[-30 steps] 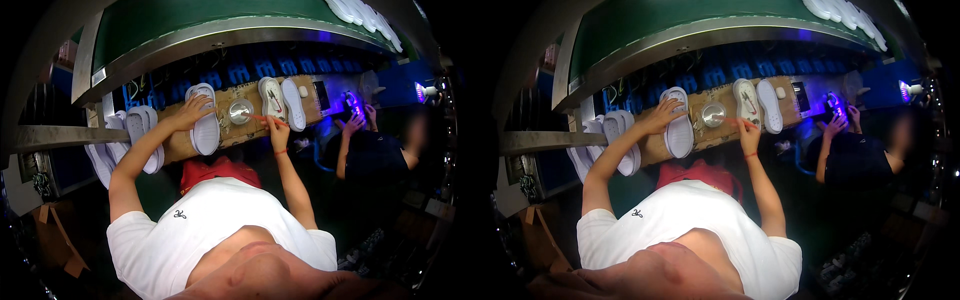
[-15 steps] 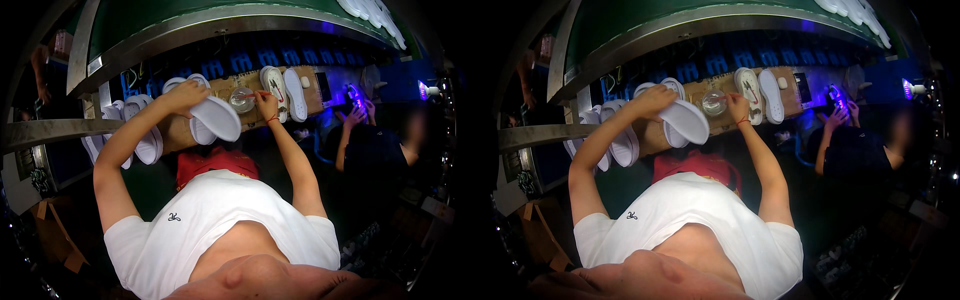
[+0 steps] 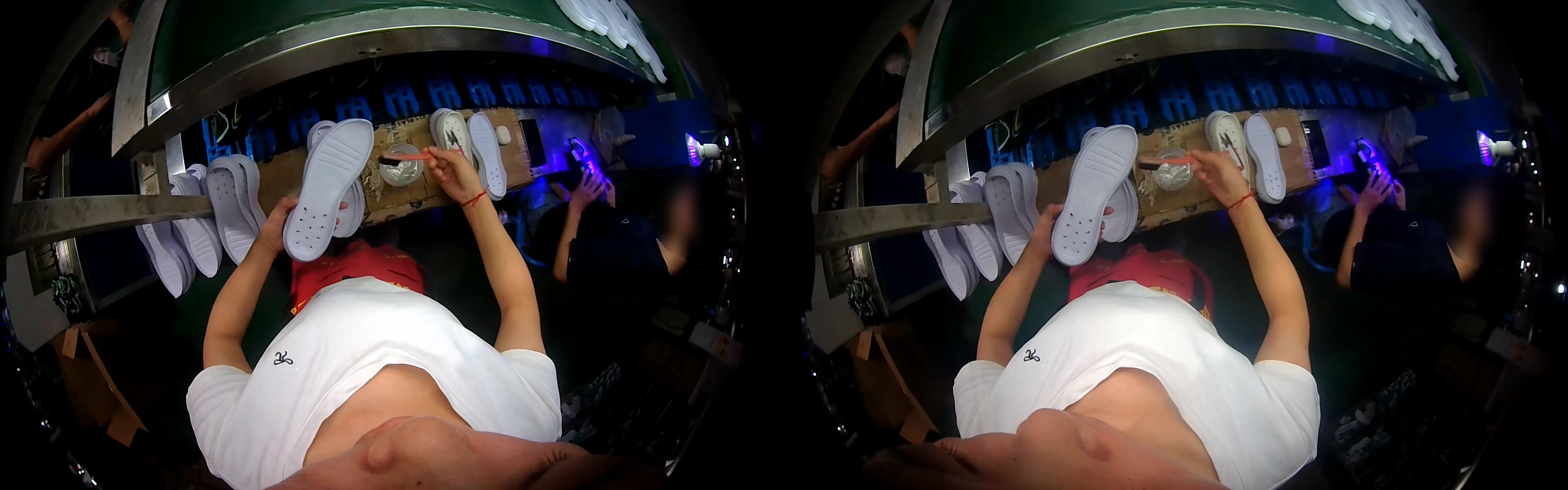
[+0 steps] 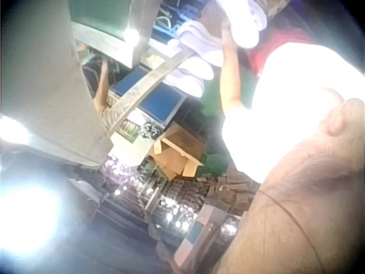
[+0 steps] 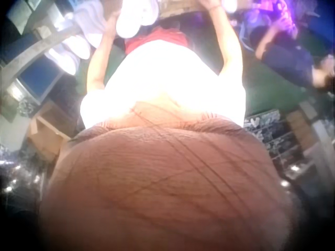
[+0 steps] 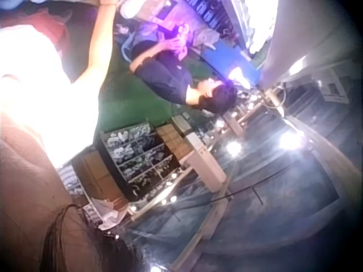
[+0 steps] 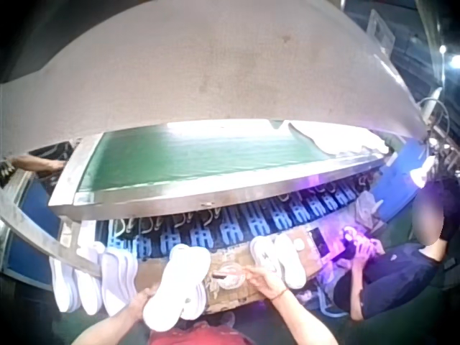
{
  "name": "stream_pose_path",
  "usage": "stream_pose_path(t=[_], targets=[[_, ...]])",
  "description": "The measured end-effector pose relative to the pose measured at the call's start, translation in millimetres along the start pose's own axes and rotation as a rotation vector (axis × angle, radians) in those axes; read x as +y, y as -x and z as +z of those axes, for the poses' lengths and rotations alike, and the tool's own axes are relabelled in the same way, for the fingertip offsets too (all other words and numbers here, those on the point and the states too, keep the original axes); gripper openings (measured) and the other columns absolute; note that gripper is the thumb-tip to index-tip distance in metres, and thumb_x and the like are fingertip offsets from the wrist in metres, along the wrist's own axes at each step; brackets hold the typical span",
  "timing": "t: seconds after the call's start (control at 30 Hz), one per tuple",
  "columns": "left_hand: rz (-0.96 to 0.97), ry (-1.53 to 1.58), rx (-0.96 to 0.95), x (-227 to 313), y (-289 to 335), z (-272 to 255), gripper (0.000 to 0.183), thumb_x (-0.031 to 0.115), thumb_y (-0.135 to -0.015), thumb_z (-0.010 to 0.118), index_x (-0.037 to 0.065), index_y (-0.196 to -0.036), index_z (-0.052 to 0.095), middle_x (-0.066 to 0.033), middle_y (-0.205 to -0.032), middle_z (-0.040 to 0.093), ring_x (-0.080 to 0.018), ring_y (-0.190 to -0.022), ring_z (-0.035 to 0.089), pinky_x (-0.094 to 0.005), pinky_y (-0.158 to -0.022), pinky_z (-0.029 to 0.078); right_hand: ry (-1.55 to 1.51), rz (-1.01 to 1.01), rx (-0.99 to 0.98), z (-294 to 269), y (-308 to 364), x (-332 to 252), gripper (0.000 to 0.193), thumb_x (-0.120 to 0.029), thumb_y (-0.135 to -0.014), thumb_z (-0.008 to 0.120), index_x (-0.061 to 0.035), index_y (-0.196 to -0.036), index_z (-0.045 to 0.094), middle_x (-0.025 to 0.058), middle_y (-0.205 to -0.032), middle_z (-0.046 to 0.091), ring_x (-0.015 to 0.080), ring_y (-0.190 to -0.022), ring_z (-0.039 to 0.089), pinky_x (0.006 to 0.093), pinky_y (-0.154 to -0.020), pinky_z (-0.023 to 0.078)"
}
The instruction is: The person applies glue to the soles of white slipper-style shoes using a small brush. They repeatedly dip the brush into a container and spread the adhesive on the bottom surface of each shoe, then place the treated shoes on a nearby surface.
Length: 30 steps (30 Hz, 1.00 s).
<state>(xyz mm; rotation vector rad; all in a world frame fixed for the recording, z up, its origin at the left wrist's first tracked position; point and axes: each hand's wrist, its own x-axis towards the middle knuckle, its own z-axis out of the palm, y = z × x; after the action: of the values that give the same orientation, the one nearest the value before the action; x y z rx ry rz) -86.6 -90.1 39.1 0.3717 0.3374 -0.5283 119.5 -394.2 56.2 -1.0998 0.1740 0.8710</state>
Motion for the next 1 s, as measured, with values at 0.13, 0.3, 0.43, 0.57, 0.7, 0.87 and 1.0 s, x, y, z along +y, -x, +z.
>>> stream_pose_path(t=[0.13, 0.3, 0.43, 0.57, 0.7, 0.87, 1.0], targets=[[-0.053, -0.034, 0.018, -3, -1, 15, 0.078, 0.038, -0.074, 0.049, -0.001, -0.139, 0.033, -0.0287, -0.125, 0.050, -0.0388, -0.102, 0.059, -0.0516, -0.089, 0.049, 0.442, -0.457, 0.009, 63, 12, -33, 0.020, -0.017, -0.088, 0.061, 0.0011, -0.093, 0.069, 0.0024, -0.068, 0.065, 0.0083, -0.057, 0.054, 0.0176, -0.052, 0.038], [-0.149, -0.097, -0.111, 5, 1, 13, 0.079, 0.039, -0.072, 0.051, -0.005, -0.135, 0.035, -0.0285, -0.119, 0.051, -0.0408, -0.099, 0.059, -0.0499, -0.084, 0.052, 1.048, -0.851, -0.213, 96, 8, -64, 0.015, -0.015, -0.084, 0.065, -0.0021, -0.091, 0.072, 0.0072, -0.080, 0.070, 0.0124, -0.067, 0.058, 0.0225, -0.060, 0.046], [-0.171, -0.133, -0.149, 6, -13, 24, 0.080, 0.040, -0.072, 0.051, -0.005, -0.136, 0.034, -0.0283, -0.120, 0.050, -0.0411, -0.097, 0.060, -0.0497, -0.081, 0.053, 1.266, -0.985, -0.583, 120, 0, -77, 0.013, -0.016, -0.080, 0.069, -0.0082, -0.090, 0.073, 0.0067, -0.079, 0.069, 0.0182, -0.074, 0.059, 0.0277, -0.067, 0.049], [-0.112, -0.047, -0.233, -1, -21, 37, 0.079, 0.042, -0.074, 0.048, -0.005, -0.136, 0.034, -0.0277, -0.121, 0.050, -0.0403, -0.094, 0.061, -0.0488, -0.081, 0.053, 1.327, -0.901, -0.421, 86, -11, -114, 0.016, -0.017, -0.082, 0.068, -0.0078, -0.093, 0.073, 0.0050, -0.079, 0.068, 0.0164, -0.079, 0.061, 0.0278, -0.071, 0.050], [-0.006, -0.068, -0.290, -6, -22, 43, 0.075, 0.043, -0.078, 0.043, -0.006, -0.135, 0.036, -0.0258, -0.121, 0.052, -0.0367, -0.096, 0.061, -0.0452, -0.084, 0.052, 1.368, -0.962, -0.158, 54, 8, -125, 0.016, -0.018, -0.083, 0.066, -0.0064, -0.091, 0.072, 0.0039, -0.078, 0.069, 0.0171, -0.078, 0.063, 0.0287, -0.070, 0.050], [0.098, -0.107, -0.185, -14, -33, 34, 0.066, 0.043, -0.087, 0.039, -0.003, -0.135, 0.038, -0.0211, -0.122, 0.055, -0.0305, -0.107, 0.059, -0.0432, -0.089, 0.051, 1.035, -0.832, 0.028, 48, 33, -67, 0.015, -0.016, -0.085, 0.065, -0.0033, -0.090, 0.072, 0.0061, -0.075, 0.069, 0.0153, -0.073, 0.063, 0.0264, -0.068, 0.049], [0.210, -0.038, -0.050, -16, -42, 26, 0.056, 0.037, -0.092, 0.042, 0.000, -0.134, 0.040, -0.0164, -0.124, 0.055, -0.0264, -0.114, 0.056, -0.0423, -0.095, 0.047, 0.802, -0.700, -0.076, 65, 53, -15, 0.014, -0.013, -0.086, 0.064, -0.0018, -0.091, 0.071, 0.0063, -0.075, 0.068, 0.0130, -0.074, 0.063, 0.0251, -0.068, 0.048]])
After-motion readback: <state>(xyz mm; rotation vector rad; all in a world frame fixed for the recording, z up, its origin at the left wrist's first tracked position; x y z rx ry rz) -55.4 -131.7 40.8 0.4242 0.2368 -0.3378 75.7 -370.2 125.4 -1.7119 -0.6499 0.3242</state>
